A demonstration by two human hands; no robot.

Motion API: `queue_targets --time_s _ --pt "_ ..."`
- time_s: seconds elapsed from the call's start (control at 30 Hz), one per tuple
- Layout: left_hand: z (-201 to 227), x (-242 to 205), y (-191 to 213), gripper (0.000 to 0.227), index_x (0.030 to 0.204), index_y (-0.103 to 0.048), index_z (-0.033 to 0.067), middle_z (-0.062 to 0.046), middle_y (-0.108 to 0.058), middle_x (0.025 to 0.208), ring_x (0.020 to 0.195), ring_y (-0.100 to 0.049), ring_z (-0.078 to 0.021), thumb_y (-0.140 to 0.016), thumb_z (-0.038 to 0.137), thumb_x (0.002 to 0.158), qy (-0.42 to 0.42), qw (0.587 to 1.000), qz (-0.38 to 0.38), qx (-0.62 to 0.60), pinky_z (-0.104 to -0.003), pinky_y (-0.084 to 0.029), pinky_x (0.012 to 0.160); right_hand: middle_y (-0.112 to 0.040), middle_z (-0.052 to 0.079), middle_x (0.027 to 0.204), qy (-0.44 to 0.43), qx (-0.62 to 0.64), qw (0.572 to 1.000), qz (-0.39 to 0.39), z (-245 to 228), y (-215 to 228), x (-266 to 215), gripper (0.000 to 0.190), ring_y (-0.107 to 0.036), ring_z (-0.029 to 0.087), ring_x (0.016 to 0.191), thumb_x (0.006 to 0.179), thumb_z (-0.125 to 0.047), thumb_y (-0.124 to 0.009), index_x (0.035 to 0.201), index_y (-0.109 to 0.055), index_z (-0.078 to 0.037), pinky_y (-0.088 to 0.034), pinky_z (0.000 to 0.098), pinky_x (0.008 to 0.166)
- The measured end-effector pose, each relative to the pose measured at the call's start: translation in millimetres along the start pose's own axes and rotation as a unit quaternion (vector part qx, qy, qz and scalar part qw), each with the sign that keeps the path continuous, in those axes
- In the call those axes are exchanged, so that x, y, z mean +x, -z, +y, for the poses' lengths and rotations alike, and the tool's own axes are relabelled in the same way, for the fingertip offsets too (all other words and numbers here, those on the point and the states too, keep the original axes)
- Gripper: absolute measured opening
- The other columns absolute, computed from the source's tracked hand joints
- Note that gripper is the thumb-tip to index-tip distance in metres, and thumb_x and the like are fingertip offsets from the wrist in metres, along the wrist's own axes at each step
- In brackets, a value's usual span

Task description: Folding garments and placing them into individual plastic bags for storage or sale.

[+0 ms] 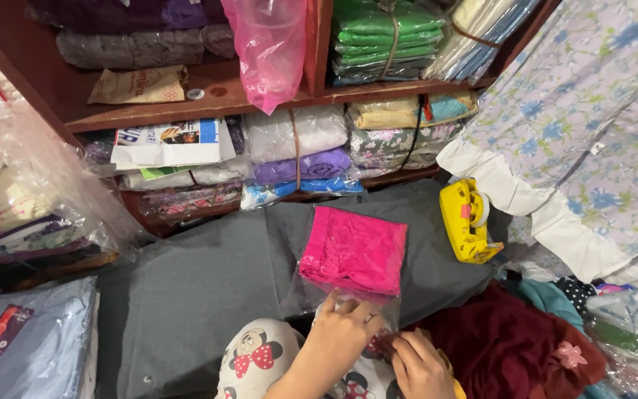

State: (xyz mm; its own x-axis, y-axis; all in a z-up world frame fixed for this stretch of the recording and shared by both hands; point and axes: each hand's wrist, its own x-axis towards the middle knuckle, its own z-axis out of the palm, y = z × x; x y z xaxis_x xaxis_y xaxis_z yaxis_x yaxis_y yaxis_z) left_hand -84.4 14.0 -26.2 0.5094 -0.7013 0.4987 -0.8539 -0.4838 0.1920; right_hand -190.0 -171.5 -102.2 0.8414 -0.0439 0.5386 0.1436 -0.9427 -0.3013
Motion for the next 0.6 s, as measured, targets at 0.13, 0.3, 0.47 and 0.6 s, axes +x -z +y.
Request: queue_targets --time_s 0.13,0.3,0.47,0.6 --pt "-1.6 3.8 14.3 0.013 0.097 -0.068 0.0125 -0.008 -0.063 0.095 0.088 -0.063 -0.025 -0.061 0.017 0.087 -0.043 0.998 0.04 0.003 -0.044 -0.045 0.096 -0.067 0.011 0.116 0.035 0.025 0.999 0.006 -6.6 8.6 12.8 0.015 -0.068 0.029 0.101 0.072 -0.009 -0.073 0.086 -0.071 -0.007 -0.057 0.0351 0.081" --pt "-7.3 -2.1 9.2 0.008 0.091 -0.064 0.0108 -0.009 -0.061 0.097 0.08 -0.066 -0.0246 -0.064 0.014 0.084 -0.085 0.996 0.025 0.015 -0.042 -0.045 0.096 -0.071 0.007 0.114 0.037 0.125 0.988 -0.088 -4.3 18.4 27.9 0.016 -0.071 0.025 0.092 0.073 -0.008 -0.073 0.089 -0.072 -0.009 -0.058 0.0316 0.08" --pt "-12.7 -6.0 10.2 0.01 0.096 -0.063 0.0163 -0.008 -0.058 0.102 0.089 -0.063 -0.0255 -0.062 0.017 0.086 -0.07 0.997 0.012 -0.002 -0.057 -0.04 0.106 -0.073 0.004 0.088 0.001 0.117 0.988 -0.101 6.8 11.7 17.7 0.015 -0.069 0.026 0.071 0.077 -0.01 -0.071 0.091 -0.067 -0.014 -0.056 0.0341 0.065" --pt "-18.6 -4.6 12.3 0.013 0.098 -0.062 0.0189 -0.008 -0.056 0.103 0.096 -0.06 -0.0287 -0.055 0.014 0.088 -0.051 0.997 -0.032 -0.042 -0.062 -0.034 0.109 -0.073 0.006 0.086 -0.068 0.087 0.984 -0.138 1.8 16.4 14.6 0.019 -0.073 0.028 0.073 0.082 -0.01 -0.068 0.101 -0.066 -0.014 -0.059 0.0392 0.063"
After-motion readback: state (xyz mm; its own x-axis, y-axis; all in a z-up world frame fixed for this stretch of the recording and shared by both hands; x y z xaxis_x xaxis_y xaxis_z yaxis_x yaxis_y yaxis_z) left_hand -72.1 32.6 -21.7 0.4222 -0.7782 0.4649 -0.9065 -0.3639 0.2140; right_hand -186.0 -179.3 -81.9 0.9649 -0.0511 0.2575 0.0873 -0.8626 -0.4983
